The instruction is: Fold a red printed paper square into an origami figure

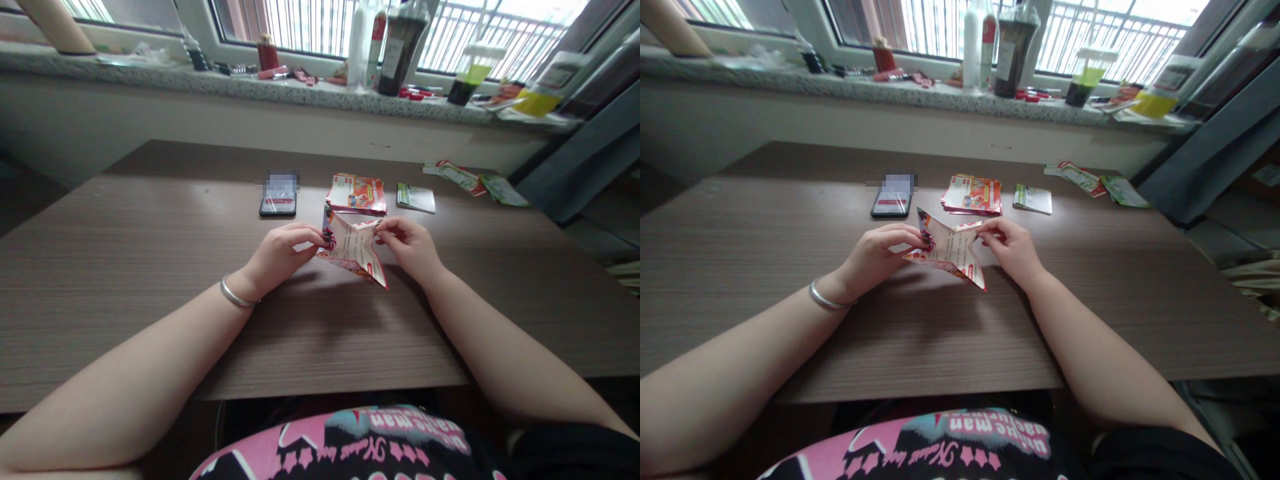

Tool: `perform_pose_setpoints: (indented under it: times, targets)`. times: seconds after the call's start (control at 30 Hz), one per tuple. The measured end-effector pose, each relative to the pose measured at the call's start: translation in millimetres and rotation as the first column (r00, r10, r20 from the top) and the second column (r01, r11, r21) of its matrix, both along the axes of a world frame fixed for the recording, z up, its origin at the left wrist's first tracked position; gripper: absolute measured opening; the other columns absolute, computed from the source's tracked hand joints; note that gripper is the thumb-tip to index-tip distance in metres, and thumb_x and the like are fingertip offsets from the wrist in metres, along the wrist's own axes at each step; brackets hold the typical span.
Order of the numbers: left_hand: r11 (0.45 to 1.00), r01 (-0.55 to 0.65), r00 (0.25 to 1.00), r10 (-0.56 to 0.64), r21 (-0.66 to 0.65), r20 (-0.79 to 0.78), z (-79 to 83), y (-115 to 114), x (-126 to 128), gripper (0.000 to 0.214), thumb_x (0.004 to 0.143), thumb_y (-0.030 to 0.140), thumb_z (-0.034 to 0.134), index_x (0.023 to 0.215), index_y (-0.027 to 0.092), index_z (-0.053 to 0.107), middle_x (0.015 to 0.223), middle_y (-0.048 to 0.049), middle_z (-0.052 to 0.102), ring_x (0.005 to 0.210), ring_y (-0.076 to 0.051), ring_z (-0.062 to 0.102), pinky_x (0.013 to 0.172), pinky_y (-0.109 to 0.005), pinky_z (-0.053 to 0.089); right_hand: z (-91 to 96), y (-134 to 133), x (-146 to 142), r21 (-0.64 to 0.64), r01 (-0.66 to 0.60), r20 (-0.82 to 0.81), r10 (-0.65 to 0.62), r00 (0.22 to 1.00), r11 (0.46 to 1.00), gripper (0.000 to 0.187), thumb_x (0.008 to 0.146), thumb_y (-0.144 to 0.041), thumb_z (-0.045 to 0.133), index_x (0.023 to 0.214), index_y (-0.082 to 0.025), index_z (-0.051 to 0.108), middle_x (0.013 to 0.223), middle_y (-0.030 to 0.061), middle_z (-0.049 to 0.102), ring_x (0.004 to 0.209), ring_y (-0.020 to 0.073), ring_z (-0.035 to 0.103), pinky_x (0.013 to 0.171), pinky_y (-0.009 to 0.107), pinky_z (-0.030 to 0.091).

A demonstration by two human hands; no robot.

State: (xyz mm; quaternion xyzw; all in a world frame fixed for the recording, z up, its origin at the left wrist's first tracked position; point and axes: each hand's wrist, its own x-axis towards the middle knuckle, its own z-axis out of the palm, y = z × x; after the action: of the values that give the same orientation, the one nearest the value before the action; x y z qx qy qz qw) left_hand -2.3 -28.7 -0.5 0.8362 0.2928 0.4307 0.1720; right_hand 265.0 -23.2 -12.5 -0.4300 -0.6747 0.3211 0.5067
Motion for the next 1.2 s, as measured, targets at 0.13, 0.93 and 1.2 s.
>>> perform_pose_setpoints:
  times: [0.13,0.93,1.2]
  targets:
    - [0.997,-0.015,0.997,0.020,-0.080,0.070,-1.5,2.1,-1.6,0.007,0.083,0.024,0.067,0.085,0.019,0.071,0.096,-0.0046,0.074,0.088,-0.016,0.069,0.085,-0.029,0.054,0.1,6.0,2.6,-0.124,-0.055,-0.174,0.033,0.984,0.991,0.026,0.072,-0.045,0.074,0.078,-0.023,0.062,0.078,-0.0001,0.066,0.072,0.0149,0.064,0.066,0.032,0.058]
    - [0.841,-0.048,0.969,0.169,-0.539,0.178,-20.1,14.7,-0.6,0.041,0.082,0.048,0.066,0.106,0.015,0.063,0.103,-0.0109,0.071,0.091,-0.021,0.068,0.079,-0.032,0.056,-0.5,-2.5,-8.4,-0.115,-0.083,-0.108,0.070,0.992,0.990,0.034,0.077,-0.054,0.070,0.082,-0.021,0.059,0.095,0.0033,0.063,0.084,0.0147,0.062,0.068,0.029,0.059]
    - [0.934,-0.358,0.925,0.356,-0.008,0.130,-8.8,-3.0,4.8,0.074,0.078,0.042,0.074,0.140,0.024,0.037,0.146,-0.0148,0.035,0.136,-0.029,0.036,0.111,-0.045,0.038,-1.2,-12.4,-22.2,-0.195,-0.114,-0.095,0.097,0.991,0.974,0.033,0.080,-0.051,0.069,0.080,-0.019,0.058,0.076,0.0000,0.062,0.068,0.0129,0.064,0.067,0.032,0.059]
